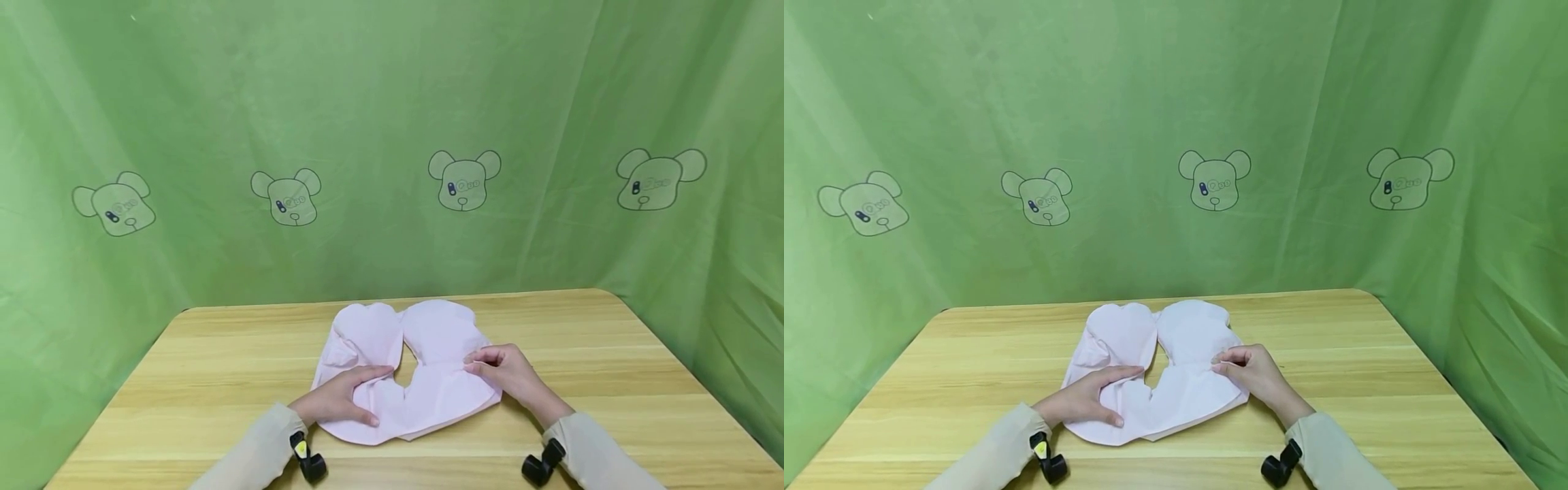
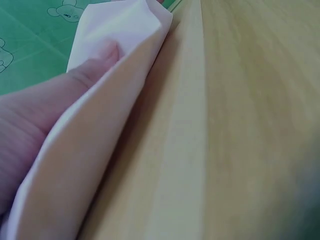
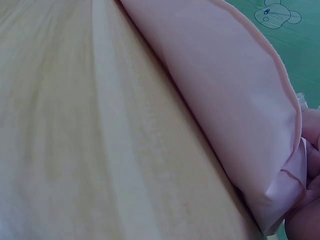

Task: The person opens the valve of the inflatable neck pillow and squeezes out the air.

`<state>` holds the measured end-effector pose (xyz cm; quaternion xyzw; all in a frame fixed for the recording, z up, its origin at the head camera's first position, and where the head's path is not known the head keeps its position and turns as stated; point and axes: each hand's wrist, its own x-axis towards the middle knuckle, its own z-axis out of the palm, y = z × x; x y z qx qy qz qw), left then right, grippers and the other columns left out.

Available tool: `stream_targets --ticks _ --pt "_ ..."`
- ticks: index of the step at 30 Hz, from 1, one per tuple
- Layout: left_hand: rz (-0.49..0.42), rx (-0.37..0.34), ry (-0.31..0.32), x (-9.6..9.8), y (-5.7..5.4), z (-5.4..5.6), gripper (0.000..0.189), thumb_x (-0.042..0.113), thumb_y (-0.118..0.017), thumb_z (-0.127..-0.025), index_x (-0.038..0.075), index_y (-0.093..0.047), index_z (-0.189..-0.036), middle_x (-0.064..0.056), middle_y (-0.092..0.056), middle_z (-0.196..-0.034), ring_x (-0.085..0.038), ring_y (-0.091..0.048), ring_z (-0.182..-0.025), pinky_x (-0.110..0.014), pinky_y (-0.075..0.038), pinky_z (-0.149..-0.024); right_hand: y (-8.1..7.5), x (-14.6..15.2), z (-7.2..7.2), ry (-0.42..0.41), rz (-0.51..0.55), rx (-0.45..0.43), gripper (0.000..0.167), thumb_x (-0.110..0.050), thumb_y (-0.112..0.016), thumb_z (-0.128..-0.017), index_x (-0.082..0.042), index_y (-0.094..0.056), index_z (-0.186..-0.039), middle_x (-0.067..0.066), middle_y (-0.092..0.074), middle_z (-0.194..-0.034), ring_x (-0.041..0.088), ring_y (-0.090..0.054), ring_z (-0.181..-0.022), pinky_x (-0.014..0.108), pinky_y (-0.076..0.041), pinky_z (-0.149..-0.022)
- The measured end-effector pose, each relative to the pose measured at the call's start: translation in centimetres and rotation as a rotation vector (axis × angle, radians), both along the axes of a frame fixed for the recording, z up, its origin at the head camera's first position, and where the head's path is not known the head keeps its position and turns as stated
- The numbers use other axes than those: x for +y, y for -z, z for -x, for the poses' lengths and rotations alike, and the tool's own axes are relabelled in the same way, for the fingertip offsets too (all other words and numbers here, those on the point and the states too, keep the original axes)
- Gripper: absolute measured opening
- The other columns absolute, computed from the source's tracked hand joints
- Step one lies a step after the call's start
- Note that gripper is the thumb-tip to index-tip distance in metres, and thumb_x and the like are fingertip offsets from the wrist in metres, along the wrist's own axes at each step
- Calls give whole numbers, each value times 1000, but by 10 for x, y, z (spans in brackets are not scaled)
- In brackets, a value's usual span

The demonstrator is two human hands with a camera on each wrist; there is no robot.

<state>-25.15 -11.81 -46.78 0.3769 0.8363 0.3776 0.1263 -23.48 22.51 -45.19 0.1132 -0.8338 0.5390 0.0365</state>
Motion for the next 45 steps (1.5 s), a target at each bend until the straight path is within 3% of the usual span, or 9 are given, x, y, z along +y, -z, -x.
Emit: stream_targets --ticks 9,21,27,31,36,40,45 --pt "-8 -26 -26 3 -1 2 77 28 -82 -71 20 -47 -139 3 -48 -141 -19 -41 -130 -38 -26 -111 0 1 -1 4 -2 -1 15 -11 -74 -80 2 -72 -87 9 -70 -85 5 -57 -78 19 -47 -68" --pt "-27 10 -3 3 -1 4 66 29 -81 -73 18 -55 -133 8 -52 -137 -14 -44 -128 -44 -11 -115 3 2 -1 -4 -4 15 13 -9 -73 -81 2 -73 -87 10 -70 -85 4 -58 -78 19 -48 -68" --pt "-40 -15 -1 -2 -3 4 66 30 -80 -74 19 -54 -134 8 -53 -136 -16 -41 -132 -46 -7 -116 4 0 -1 1 10 -11 15 -10 -74 -80 3 -72 -88 10 -70 -86 5 -58 -78 19 -48 -68" --pt "-57 -30 -27 -5 -8 4 67 30 -80 -74 19 -53 -135 5 -53 -136 -19 -40 -132 -44 -14 -115 4 -1 0 1 26 -12 17 -11 -75 -79 3 -72 -87 9 -70 -86 5 -58 -78 19 -48 -68" --pt "-82 -27 -30 -6 -15 5 67 27 -79 -76 13 -51 -136 -1 -51 -139 -22 -41 -131 -34 -28 -111 6 0 0 -9 41 19 14 -8 -75 -78 3 -72 -86 6 -70 -84 3 -59 -78 19 -48 -68" --pt "-125 -62 -10 -2 -20 5 68 21 -77 -78 9 -48 -138 -3 -47 -142 -21 -38 -134 -30 -26 -111 6 1 1 -24 48 27 14 -9 -75 -79 4 -72 -86 4 -69 -83 3 -58 -76 19 -48 -67" --pt "-144 -59 -3 9 -26 5 73 23 -77 -78 11 -42 -142 0 -42 -146 -20 -34 -136 -36 -22 -113 6 0 1 -28 63 17 15 -8 -75 -79 5 -71 -86 3 -69 -82 4 -58 -76 19 -48 -67"
